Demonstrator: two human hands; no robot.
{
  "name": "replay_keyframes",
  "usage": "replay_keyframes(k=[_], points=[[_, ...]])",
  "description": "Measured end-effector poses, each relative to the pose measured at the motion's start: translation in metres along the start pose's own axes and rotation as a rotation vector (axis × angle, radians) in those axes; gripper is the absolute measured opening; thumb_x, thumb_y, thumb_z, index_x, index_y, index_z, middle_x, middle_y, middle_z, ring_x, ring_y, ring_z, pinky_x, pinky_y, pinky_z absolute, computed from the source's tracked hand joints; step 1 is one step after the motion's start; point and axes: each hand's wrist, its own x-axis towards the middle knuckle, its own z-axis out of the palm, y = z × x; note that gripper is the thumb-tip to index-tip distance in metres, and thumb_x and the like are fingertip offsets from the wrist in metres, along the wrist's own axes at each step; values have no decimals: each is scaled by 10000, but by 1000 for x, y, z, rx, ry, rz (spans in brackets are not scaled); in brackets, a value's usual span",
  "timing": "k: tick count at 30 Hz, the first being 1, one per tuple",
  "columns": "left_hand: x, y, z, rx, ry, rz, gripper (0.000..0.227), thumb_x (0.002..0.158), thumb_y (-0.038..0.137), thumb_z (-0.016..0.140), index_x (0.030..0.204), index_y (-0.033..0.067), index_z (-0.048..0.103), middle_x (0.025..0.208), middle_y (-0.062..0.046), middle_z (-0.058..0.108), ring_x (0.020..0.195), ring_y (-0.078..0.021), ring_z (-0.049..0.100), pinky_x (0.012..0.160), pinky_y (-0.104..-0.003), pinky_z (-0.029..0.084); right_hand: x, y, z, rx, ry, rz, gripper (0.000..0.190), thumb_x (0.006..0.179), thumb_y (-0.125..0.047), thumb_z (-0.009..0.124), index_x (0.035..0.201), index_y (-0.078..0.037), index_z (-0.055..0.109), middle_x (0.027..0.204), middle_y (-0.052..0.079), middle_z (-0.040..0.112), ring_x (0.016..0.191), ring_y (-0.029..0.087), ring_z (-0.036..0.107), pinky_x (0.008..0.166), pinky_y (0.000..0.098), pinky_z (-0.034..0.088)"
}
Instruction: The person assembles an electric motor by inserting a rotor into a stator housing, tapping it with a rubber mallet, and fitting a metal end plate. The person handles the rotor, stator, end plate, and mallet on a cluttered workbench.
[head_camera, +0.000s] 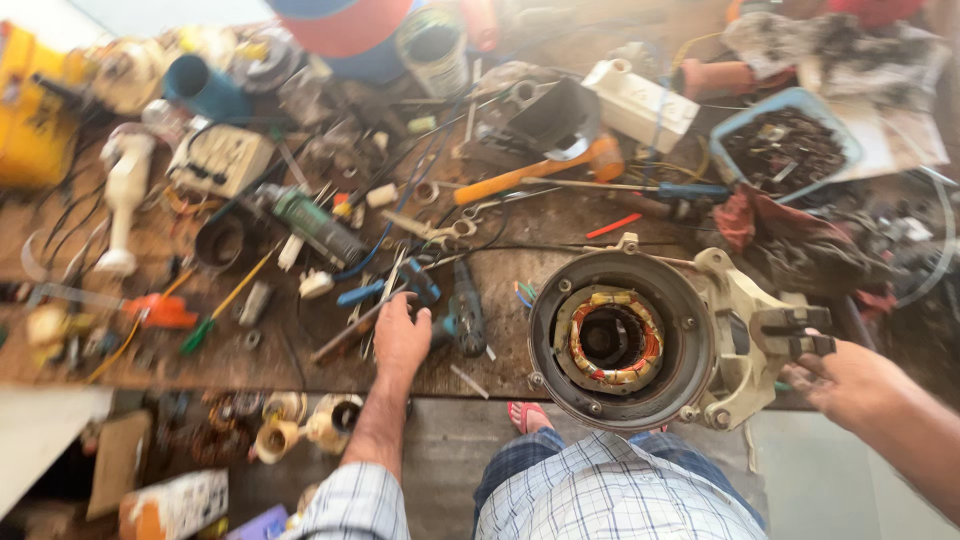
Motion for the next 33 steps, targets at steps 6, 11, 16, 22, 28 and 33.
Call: replay_keyframes(k=[6,11,16,22,28,33], points=[[80,36,34,69,-30,348,390,858,251,737,1170,44,626,1130,-226,646,1075,-443,604,913,-524,495,-117,8,-10,144,15,-63,256,1112,-287,459,1210,-77,566,1158,50,688,1015,214,661,824,334,552],[152,99,102,153,-76,640,386,826,204,717,1149,30,596,1167,-205,637,1143,-416,585,963,-502,478,-193,4,23,241,69,-55,204,1083,-244,534,1134,-60,607,1082,71,706,984,220,667,843,331,558],[209,130,155,406,-123,674,338,869,126,643,1200,78,589,1196,-158,634,1191,-368,579,1022,-476,476,-238,2,63,294,54,-164,200,1056,-176,511,1131,-63,657,1097,47,725,1016,175,663,875,325,533],[205,160,141,517,-269,643,279,922,238,627,1158,92,598,1181,-174,650,1115,-409,627,914,-515,531,-262,-3,87,280,83,-147,211,1051,-241,546,1087,-104,703,1053,0,739,1010,135,642,868,308,468],[149,189,47,170,-388,533,410,934,411,655,1076,32,591,943,-227,704,892,-437,683,791,-543,532,-262,-20,96,289,186,-102,112,1021,-202,604,1024,-133,693,970,-13,715,912,132,642,817,308,492],[71,170,-54,-66,-564,251,405,927,448,631,968,45,627,604,-124,645,508,-243,666,504,-401,524,-271,-36,101,282,123,-101,156,1025,-208,593,1006,-108,712,966,-1,711,881,126,636,781,323,492]])
